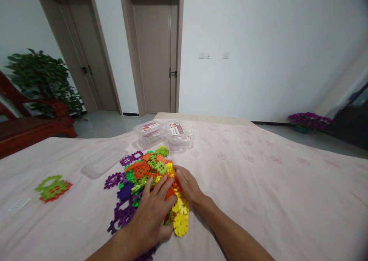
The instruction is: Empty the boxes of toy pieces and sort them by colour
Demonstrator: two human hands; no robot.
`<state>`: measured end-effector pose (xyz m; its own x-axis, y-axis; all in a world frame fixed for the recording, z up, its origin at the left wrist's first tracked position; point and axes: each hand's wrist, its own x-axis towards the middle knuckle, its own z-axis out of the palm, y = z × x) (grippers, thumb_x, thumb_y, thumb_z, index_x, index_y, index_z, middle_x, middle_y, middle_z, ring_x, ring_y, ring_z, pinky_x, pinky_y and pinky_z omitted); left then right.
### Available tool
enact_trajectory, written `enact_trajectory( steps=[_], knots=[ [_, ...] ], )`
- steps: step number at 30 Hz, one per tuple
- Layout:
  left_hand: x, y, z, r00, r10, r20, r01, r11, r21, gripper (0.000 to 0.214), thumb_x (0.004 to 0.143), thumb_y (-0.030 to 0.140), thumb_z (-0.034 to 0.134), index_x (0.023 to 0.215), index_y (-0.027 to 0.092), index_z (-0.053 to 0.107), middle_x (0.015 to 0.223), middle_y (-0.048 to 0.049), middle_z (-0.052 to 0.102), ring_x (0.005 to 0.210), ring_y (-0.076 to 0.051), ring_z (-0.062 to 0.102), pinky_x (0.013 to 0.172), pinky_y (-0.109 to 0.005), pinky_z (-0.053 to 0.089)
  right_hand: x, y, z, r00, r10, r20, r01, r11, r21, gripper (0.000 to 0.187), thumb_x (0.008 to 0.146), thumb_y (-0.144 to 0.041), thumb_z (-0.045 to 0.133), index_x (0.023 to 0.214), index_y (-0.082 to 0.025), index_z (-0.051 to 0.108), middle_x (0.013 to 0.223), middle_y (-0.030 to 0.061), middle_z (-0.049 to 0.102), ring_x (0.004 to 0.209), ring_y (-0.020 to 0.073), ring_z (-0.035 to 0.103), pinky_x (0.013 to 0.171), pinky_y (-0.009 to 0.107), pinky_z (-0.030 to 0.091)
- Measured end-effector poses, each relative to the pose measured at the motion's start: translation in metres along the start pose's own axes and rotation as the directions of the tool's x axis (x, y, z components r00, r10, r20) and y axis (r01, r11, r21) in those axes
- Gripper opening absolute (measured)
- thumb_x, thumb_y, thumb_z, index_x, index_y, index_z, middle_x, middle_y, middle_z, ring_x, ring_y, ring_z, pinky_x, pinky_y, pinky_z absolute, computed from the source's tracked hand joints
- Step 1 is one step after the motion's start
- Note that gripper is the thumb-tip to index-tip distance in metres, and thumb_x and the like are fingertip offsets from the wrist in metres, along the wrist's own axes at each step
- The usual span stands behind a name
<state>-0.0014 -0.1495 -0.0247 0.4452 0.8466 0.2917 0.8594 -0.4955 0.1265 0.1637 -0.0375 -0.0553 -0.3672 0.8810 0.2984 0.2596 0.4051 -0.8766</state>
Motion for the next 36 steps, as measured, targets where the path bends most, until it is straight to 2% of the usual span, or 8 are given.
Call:
enact_trajectory(
  steps=[7, 10, 15, 21, 24, 28, 32, 36],
  knots=[
    [0.022, -0.037, -0.011, 0.981, -0.07, -0.183, 0.084, 0.994, 0.072, 0.023, 0.083, 0.02, 0.059, 0.103, 0.023, 0.069, 0.147, -0.0121, 0.055, 0.137, -0.031, 0.049, 0.113, -0.05, 0.04, -0.001, -0.012, -0.001, 0.996, -0.007, 0.085, -0.018, 0.957, 0.29, 0.054, 0.098, -0.063, 0.044, 0.127, -0.023, 0.065, 0.132, 0.0101, 0.066, 0.123, 0.0245, 0.06, 0.11, 0.043, 0.044],
    [0.032, -0.058, -0.023, 0.95, -0.195, -0.245, 0.207, 0.978, 0.023, 0.018, 0.087, 0.02, 0.053, 0.097, 0.023, 0.068, 0.142, -0.0103, 0.059, 0.127, -0.027, 0.059, 0.106, -0.042, 0.048, 0.0, -0.011, 0.0, 0.994, 0.025, 0.102, -0.059, 0.936, 0.348, 0.054, 0.097, -0.064, 0.044, 0.128, -0.024, 0.065, 0.134, 0.0105, 0.065, 0.124, 0.0255, 0.06, 0.105, 0.044, 0.048],
    [0.036, -0.097, -0.039, 0.837, -0.408, -0.364, 0.407, 0.91, -0.084, 0.02, 0.088, 0.027, 0.051, 0.1, 0.024, 0.067, 0.137, -0.0075, 0.061, 0.126, -0.025, 0.059, 0.11, -0.037, 0.045, 0.002, 0.003, -0.001, 0.999, -0.017, -0.03, 0.018, 0.999, 0.037, 0.05, 0.1, -0.055, 0.042, 0.133, -0.024, 0.061, 0.142, 0.012, 0.058, 0.134, 0.0251, 0.051, 0.116, 0.047, 0.037],
    [0.03, -0.13, -0.029, 0.755, -0.633, -0.17, 0.633, 0.772, -0.064, 0.049, 0.092, 0.042, 0.047, 0.135, 0.021, 0.059, 0.137, -0.0119, 0.063, 0.126, -0.03, 0.058, 0.109, -0.045, 0.042, -0.001, 0.005, 0.003, 1.0, -0.012, -0.01, 0.006, 0.889, -0.458, 0.052, 0.099, -0.047, 0.047, 0.145, -0.023, 0.053, 0.153, 0.0152, 0.049, 0.146, 0.0342, 0.037, 0.121, 0.057, 0.021],
    [0.032, -0.129, -0.021, 0.78, -0.611, -0.133, 0.606, 0.791, -0.084, 0.055, 0.095, 0.048, 0.041, 0.137, 0.016, 0.058, 0.138, -0.0147, 0.063, 0.127, -0.029, 0.058, 0.11, -0.044, 0.04, -0.004, -0.004, 0.004, 0.996, -0.03, 0.085, 0.067, 0.878, -0.473, 0.052, 0.098, -0.048, 0.051, 0.144, -0.023, 0.055, 0.151, 0.0145, 0.051, 0.145, 0.0354, 0.039, 0.121, 0.058, 0.02],
    [0.034, -0.118, -0.022, 0.83, -0.549, -0.1, 0.546, 0.836, -0.058, 0.049, 0.093, 0.046, 0.044, 0.128, 0.018, 0.064, 0.132, -0.0132, 0.067, 0.124, -0.029, 0.06, 0.109, -0.043, 0.04, -0.003, -0.01, 0.0, 0.971, -0.087, 0.224, 0.14, 0.962, -0.234, 0.053, 0.097, -0.047, 0.052, 0.144, -0.023, 0.055, 0.144, 0.011, 0.059, 0.133, 0.0284, 0.053, 0.115, 0.049, 0.035],
    [0.042, -0.109, -0.04, 0.834, -0.552, 0.003, 0.552, 0.833, 0.02, 0.042, 0.092, 0.047, 0.044, 0.117, 0.024, 0.069, 0.118, -0.0101, 0.073, 0.109, -0.029, 0.067, 0.096, -0.041, 0.048, 0.003, -0.003, -0.004, 0.998, -0.028, 0.062, 0.026, 0.999, 0.026, 0.046, 0.098, -0.047, 0.049, 0.136, -0.025, 0.062, 0.137, 0.0077, 0.064, 0.125, 0.0241, 0.059, 0.111, 0.044, 0.043],
    [0.071, -0.105, -0.052, 0.829, -0.553, -0.082, 0.555, 0.795, 0.245, 0.052, 0.091, 0.056, 0.041, 0.117, 0.022, 0.07, 0.114, -0.0171, 0.072, 0.106, -0.038, 0.065, 0.09, -0.05, 0.048, 0.008, 0.004, -0.004, 0.998, 0.04, -0.046, -0.035, 0.994, 0.101, 0.041, 0.098, -0.048, 0.046, 0.124, -0.024, 0.068, 0.12, 0.007, 0.072, 0.112, 0.0233, 0.065, 0.105, 0.043, 0.047]
  ],
)
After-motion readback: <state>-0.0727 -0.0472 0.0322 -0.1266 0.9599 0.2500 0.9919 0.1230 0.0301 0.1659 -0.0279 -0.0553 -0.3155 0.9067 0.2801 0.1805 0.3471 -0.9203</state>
